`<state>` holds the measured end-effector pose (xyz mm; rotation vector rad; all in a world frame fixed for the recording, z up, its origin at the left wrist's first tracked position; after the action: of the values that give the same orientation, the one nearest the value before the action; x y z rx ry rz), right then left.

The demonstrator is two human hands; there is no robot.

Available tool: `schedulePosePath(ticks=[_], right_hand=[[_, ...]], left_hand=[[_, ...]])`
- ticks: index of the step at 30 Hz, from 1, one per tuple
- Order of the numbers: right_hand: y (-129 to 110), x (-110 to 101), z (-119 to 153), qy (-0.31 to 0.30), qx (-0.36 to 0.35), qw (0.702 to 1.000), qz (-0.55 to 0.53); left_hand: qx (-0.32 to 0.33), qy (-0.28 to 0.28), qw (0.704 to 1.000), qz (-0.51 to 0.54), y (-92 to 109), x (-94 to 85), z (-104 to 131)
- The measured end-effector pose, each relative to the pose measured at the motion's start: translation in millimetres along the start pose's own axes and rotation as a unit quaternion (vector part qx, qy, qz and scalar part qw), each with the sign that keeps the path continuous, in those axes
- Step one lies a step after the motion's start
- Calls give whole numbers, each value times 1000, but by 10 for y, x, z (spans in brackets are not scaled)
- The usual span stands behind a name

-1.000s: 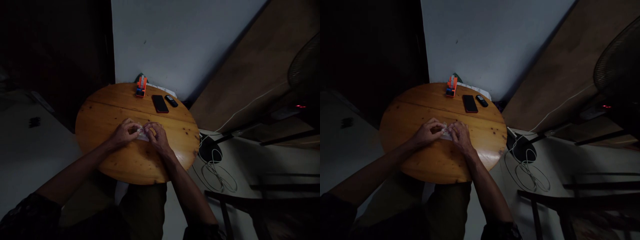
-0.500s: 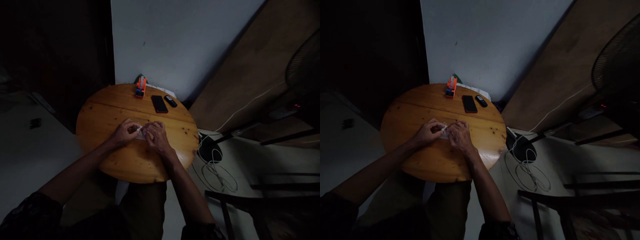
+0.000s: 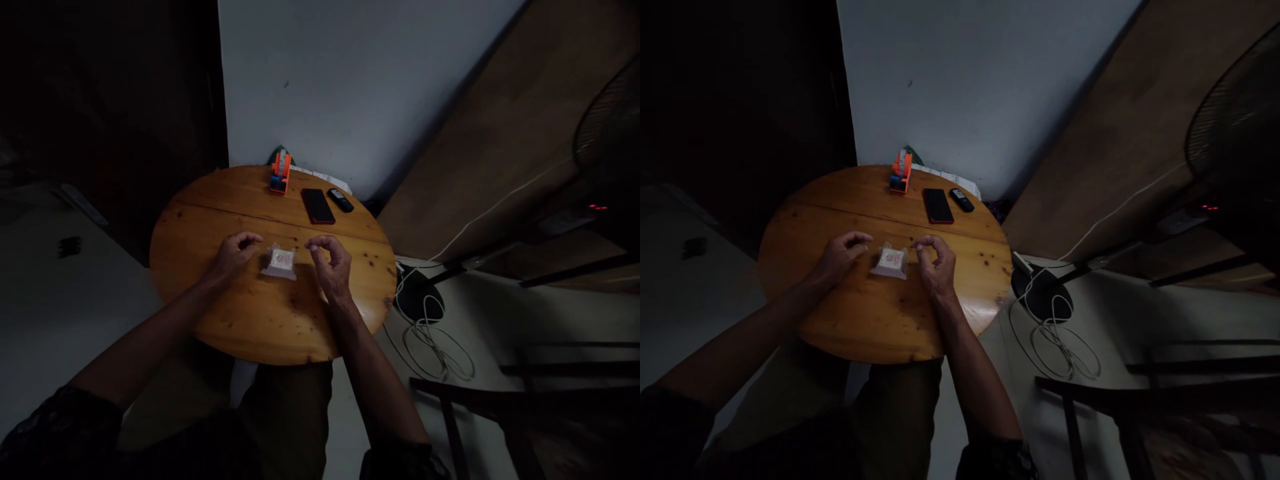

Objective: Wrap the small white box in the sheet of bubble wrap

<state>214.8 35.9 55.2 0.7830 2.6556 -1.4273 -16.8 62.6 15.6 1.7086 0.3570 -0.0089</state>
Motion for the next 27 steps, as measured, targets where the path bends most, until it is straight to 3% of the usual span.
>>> schedulePosePath(ticks=[7,11,16,21,27], right_hand=[[-12,248,62,-159,-72,985,-9],[36,327,105,-205,-74,976,7],[7,350,128,-207,-74,975,25],[-67,337,134,-180,-82,980,32],[-104,246,96,-119,-66,991,5]], left_hand=[[13,-1,999,-40,-42,13,-40],[30,-26,996,-81,-38,45,-18],[44,-103,989,-101,-31,154,50],[65,-124,983,-118,-12,200,75],[58,-147,986,-46,15,259,143]])
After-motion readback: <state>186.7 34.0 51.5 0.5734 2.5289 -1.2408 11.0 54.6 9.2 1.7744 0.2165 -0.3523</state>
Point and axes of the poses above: each hand's wrist, its own z-axis away from the middle knuckle, its own x-axis out of the palm, y = z × x, the point moved 7 cm from there along -z, towards the middle knuckle, and after that the axes turned 9 degrees about y, right-handed, at the moved point
